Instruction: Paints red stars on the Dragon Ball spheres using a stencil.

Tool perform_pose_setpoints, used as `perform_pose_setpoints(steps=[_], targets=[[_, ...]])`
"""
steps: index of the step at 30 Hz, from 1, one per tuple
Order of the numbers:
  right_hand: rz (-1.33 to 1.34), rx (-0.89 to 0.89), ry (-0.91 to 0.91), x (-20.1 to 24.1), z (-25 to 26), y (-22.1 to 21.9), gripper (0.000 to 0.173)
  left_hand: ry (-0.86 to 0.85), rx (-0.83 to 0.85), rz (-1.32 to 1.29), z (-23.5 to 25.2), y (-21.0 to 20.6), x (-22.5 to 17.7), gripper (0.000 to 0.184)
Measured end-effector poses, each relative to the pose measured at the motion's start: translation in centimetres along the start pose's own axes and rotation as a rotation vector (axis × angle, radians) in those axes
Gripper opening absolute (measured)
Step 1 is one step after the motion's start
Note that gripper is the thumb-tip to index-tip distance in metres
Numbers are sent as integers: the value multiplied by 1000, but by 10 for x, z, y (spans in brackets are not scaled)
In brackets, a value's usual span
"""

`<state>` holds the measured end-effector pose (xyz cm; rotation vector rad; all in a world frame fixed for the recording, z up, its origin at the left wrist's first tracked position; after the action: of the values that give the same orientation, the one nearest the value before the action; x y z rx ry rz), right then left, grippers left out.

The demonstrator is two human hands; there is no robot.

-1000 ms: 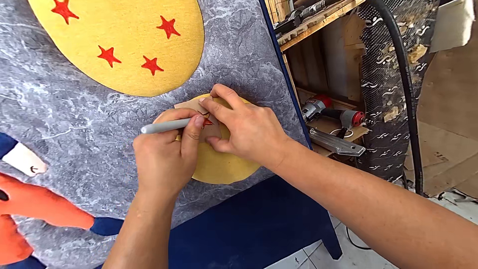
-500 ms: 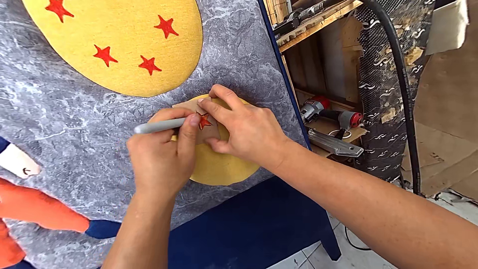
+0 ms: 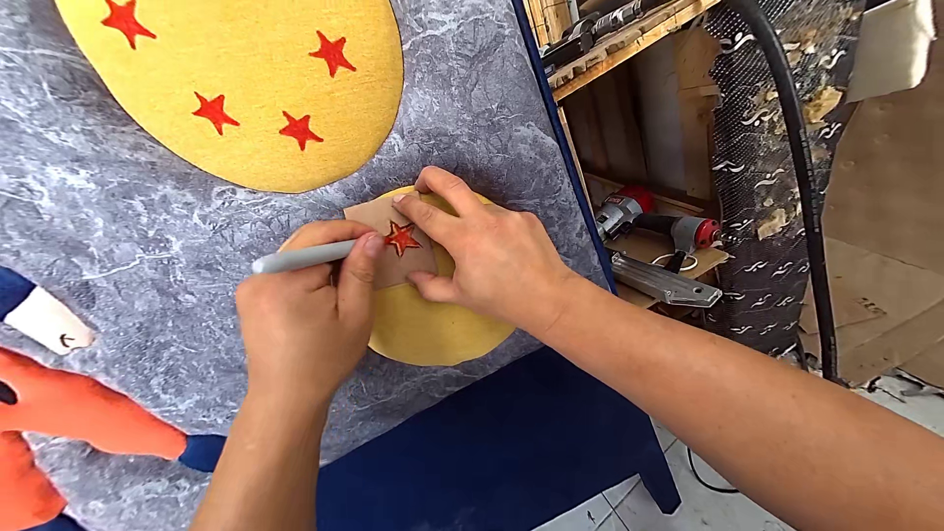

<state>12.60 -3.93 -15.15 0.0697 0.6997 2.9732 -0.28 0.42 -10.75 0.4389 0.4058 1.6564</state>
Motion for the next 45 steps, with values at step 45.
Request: perform_pose_setpoints(steps=[45], targets=[[14,-19,7,1,-1,0,64,-11,-102,-32,-6,-4,-3,27]])
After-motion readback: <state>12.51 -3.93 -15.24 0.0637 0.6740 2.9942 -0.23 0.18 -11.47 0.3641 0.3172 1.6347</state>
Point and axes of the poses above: each hand's wrist, its own z-axis towards the middle knuckle, its own y-axis out of the back of the hand, x = y × z, the point moved 10 cm from there along z, towards the middle knuckle, and after that the axes turned 10 degrees about -z, right-handed, at the moved point
